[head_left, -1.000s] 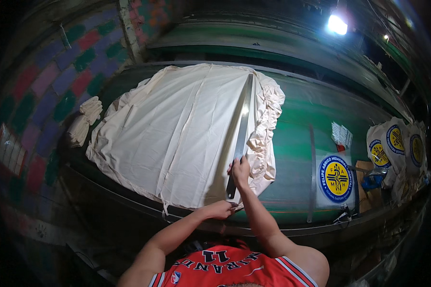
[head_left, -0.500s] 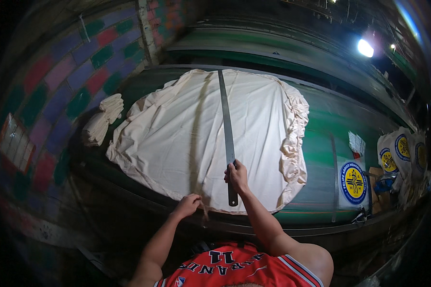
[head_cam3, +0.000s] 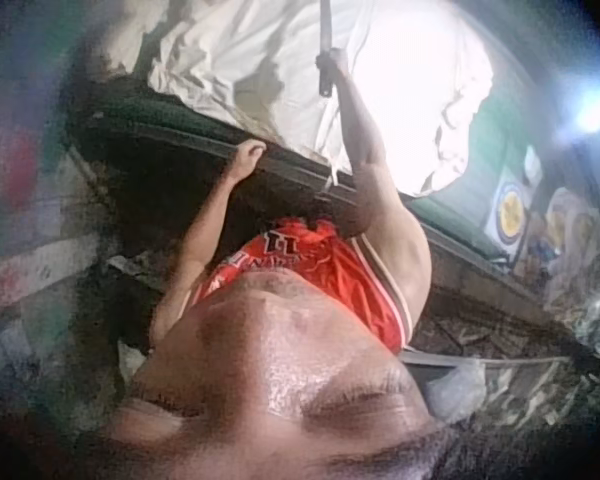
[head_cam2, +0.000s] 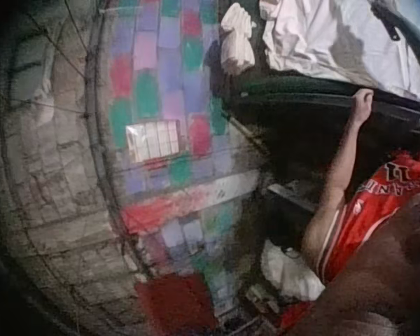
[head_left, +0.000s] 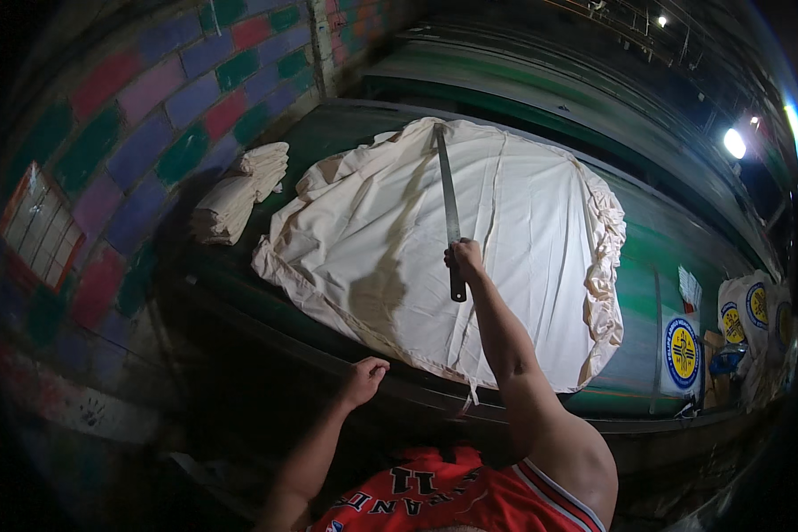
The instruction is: The person unfolds a large white fabric on a green conveyor belt, smooths it out, and then uses a long metal blade to cut the fabric along its length. The person handles the fabric and blade throughout the clip.
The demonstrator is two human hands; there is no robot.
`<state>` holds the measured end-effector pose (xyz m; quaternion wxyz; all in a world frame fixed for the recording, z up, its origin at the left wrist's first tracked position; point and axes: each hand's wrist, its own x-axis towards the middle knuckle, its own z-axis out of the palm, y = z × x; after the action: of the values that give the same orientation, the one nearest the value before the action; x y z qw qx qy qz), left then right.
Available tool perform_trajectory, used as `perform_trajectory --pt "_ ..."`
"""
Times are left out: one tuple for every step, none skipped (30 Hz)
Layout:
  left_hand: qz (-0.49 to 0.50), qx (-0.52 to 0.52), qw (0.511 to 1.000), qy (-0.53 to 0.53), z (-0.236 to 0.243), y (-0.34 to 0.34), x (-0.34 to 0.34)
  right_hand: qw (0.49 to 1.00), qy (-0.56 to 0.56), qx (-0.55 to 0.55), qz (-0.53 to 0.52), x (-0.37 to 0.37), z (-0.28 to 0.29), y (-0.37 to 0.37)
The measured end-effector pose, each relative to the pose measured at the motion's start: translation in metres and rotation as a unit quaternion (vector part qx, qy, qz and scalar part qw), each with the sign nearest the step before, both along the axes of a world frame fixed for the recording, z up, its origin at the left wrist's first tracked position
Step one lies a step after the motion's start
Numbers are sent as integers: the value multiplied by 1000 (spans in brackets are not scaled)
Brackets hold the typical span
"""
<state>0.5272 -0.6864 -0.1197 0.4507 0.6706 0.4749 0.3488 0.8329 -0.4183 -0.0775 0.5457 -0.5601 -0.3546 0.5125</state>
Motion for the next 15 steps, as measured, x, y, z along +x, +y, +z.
perform_trajectory --pt "2 -5 1000 -8 -2 1 -4 1000 -8 3 7 -3 3 9" --pt "4 19 1000 -12 -4 2 -7 1000 -15 -4 6 -5 5 18" --pt "5 27 1000 -12 -7 3 -10 1000 -23 -4 6 -8 8 27" --pt "9 30 999 -9 -10 4 -12 1000 -30 -1 9 -9 10 35" --pt "9 27 1000 -9 -12 4 -13 999 -34 -17 8 -10 11 43" --pt "11 17 1000 -6 -15 5 -14 999 -48 1 17 -11 12 49" --pt "10 0 1000 2 -16 6 -15 998 -59 -1 22 -12 12 53" --pt "11 9 1000 -4 -17 7 -16 998 -63 -12 7 -13 10 56" --pt "9 11 1000 -9 -18 10 -17 999 -40 -16 9 -14 8 57" --pt "5 -2 1000 -10 -18 14 -18 998 -53 -13 22 -14 6 57" --pt "7 4 1000 -14 -18 18 -19 998 -57 -20 20 -13 3 57" --pt "9 -3 1000 -12 -17 25 -19 998 -47 -40 17 -11 2 58" --pt "10 -18 1000 -9 -15 33 -20 997 -69 -23 25 -8 1 57" --pt "7 -18 1000 7 -13 42 -19 996 -81 -2 33 -4 2 59" --pt "4 -28 999 22 -11 52 -18 996 -76 -5 40 2 4 62"
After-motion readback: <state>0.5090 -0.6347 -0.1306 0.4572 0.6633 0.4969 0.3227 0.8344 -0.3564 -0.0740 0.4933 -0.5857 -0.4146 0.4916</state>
